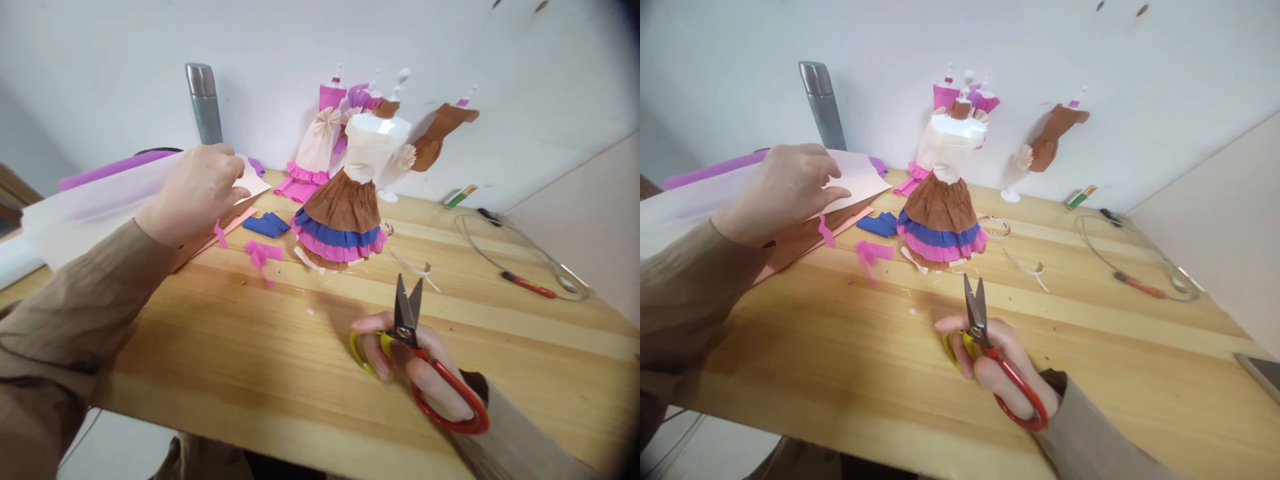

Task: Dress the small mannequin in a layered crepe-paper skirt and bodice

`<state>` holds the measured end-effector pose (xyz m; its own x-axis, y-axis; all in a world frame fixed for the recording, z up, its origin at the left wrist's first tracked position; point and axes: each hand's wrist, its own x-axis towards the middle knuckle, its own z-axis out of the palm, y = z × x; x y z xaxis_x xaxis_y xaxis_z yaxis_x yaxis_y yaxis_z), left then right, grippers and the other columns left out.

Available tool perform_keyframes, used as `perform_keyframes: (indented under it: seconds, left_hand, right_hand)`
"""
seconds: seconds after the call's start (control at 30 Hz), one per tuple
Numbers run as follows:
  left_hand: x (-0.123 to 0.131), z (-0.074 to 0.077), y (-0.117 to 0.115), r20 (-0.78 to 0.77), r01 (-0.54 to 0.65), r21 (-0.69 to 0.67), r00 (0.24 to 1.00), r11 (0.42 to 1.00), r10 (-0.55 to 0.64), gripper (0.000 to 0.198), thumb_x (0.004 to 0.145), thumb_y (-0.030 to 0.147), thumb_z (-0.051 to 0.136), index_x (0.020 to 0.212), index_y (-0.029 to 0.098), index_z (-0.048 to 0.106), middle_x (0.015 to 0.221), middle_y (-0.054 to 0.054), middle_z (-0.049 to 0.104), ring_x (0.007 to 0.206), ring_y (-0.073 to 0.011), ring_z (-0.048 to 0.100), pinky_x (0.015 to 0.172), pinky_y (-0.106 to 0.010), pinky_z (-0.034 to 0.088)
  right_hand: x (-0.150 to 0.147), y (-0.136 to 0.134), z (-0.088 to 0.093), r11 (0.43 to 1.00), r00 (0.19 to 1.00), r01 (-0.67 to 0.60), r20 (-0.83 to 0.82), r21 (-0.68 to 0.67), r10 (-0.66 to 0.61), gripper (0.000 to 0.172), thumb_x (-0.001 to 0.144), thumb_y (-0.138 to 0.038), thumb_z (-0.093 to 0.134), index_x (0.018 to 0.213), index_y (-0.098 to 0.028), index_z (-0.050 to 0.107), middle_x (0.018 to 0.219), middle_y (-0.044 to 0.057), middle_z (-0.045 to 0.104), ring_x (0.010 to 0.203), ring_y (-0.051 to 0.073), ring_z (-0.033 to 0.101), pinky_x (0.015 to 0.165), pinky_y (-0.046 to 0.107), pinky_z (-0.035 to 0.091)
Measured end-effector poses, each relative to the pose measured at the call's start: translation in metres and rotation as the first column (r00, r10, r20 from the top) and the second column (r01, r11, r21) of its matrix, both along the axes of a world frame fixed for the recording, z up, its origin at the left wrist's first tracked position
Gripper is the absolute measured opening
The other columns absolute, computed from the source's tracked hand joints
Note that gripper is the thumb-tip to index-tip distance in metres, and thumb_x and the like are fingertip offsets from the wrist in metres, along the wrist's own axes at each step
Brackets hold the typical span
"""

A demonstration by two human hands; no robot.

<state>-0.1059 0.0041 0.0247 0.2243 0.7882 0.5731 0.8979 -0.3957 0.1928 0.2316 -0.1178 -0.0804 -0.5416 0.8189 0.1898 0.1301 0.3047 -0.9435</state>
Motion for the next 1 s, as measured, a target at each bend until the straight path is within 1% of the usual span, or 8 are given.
perform_keyframes:
  seconds: [0.17, 0.33, 0.53, 0.73, 0.8, 0.87, 0.93, 1.0]
  left_hand:
    - [0.021, 0.015, -0.022, 0.312, 0.074, -0.023, 0.948, 0.997, -0.063, 0.021, 0.079, 0.03, 0.068, 0.061, 0.02, 0.066, 0.063, -0.003, 0.066, 0.065, -0.0169, 0.059, 0.069, -0.034, 0.049]
    - [0.043, 0.022, -0.053, 0.795, 0.591, -0.139, 0.545, 0.794, -0.266, 0.028, 0.089, 0.036, 0.061, 0.072, 0.017, 0.072, 0.068, -0.004, 0.069, 0.067, -0.0171, 0.066, 0.066, -0.034, 0.055]
    - [0.064, 0.006, -0.059, 0.889, 0.668, -0.25, 0.445, 0.701, -0.107, 0.05, 0.09, 0.06, 0.051, 0.068, 0.018, 0.068, 0.068, -0.006, 0.067, 0.073, -0.0232, 0.07, 0.064, -0.037, 0.057]
    - [0.098, -0.024, -0.057, 0.982, 0.905, -0.161, 0.108, 0.395, 0.153, 0.039, 0.088, 0.048, 0.056, 0.067, 0.017, 0.064, 0.073, -0.005, 0.067, 0.066, -0.0167, 0.065, 0.067, -0.032, 0.054]
    - [0.111, -0.034, -0.059, 0.967, 0.948, -0.105, 0.027, 0.301, 0.252, 0.037, 0.086, 0.045, 0.061, 0.063, 0.016, 0.061, 0.07, -0.003, 0.065, 0.061, -0.0134, 0.062, 0.061, -0.028, 0.051]
    - [0.122, -0.043, -0.062, 0.955, 0.975, -0.044, -0.023, 0.217, 0.295, 0.039, 0.083, 0.044, 0.065, 0.059, 0.015, 0.058, 0.068, -0.003, 0.063, 0.057, -0.0114, 0.06, 0.055, -0.025, 0.048]
    - [0.13, -0.051, -0.064, 0.957, 0.987, 0.014, -0.059, 0.159, 0.283, 0.042, 0.081, 0.044, 0.067, 0.056, 0.013, 0.056, 0.066, -0.003, 0.062, 0.055, -0.0108, 0.06, 0.054, -0.023, 0.047]
    - [0.134, -0.056, -0.066, 0.969, 0.99, 0.046, -0.077, 0.136, 0.236, 0.042, 0.082, 0.043, 0.068, 0.056, 0.012, 0.057, 0.064, -0.003, 0.062, 0.054, -0.0106, 0.06, 0.053, -0.022, 0.047]
  right_hand:
    - [0.003, 0.008, 0.006, 0.956, 0.952, 0.051, 0.275, 0.288, -0.134, 0.044, 0.088, -0.042, 0.063, 0.127, -0.023, 0.062, 0.084, 0.006, 0.07, 0.069, 0.019, 0.066, 0.063, 0.032, 0.053]
    - [-0.004, 0.014, 0.014, 0.88, 0.714, -0.13, 0.659, 0.456, -0.236, 0.064, 0.08, -0.024, 0.063, 0.142, -0.018, 0.052, 0.127, 0.016, 0.067, 0.104, 0.029, 0.07, 0.084, 0.042, 0.058]
    - [0.008, 0.012, 0.028, 0.935, 0.575, -0.185, 0.805, 0.303, -0.147, 0.068, 0.085, -0.021, 0.055, 0.151, -0.019, 0.039, 0.125, 0.016, 0.067, 0.103, 0.026, 0.07, 0.086, 0.038, 0.057]
    - [0.022, 0.016, 0.048, 0.962, 0.536, -0.133, 0.834, 0.237, -0.131, 0.061, 0.084, -0.023, 0.061, 0.143, -0.028, 0.051, 0.121, 0.01, 0.069, 0.101, 0.026, 0.07, 0.084, 0.037, 0.056]
    - [0.019, 0.018, 0.048, 0.909, 0.543, 0.079, 0.747, 0.41, -0.384, 0.042, 0.089, -0.032, 0.058, 0.128, -0.022, 0.065, 0.101, 0.011, 0.074, 0.088, 0.028, 0.071, 0.08, 0.041, 0.055]
    - [0.01, 0.018, 0.044, 0.84, 0.697, 0.303, 0.496, 0.45, -0.517, 0.035, 0.094, -0.04, 0.052, 0.114, -0.018, 0.07, 0.097, 0.013, 0.075, 0.086, 0.026, 0.07, 0.083, 0.044, 0.054]
    - [-0.002, 0.017, 0.038, 0.948, 0.943, 0.265, 0.156, 0.175, -0.292, 0.039, 0.096, -0.048, 0.049, 0.117, -0.02, 0.067, 0.107, 0.012, 0.074, 0.099, 0.025, 0.07, 0.091, 0.044, 0.054]
    - [-0.013, 0.014, 0.033, 0.993, 0.977, 0.059, -0.196, -0.107, -0.079, 0.047, 0.095, -0.055, 0.049, 0.125, -0.021, 0.063, 0.112, 0.011, 0.072, 0.102, 0.024, 0.069, 0.095, 0.046, 0.053]
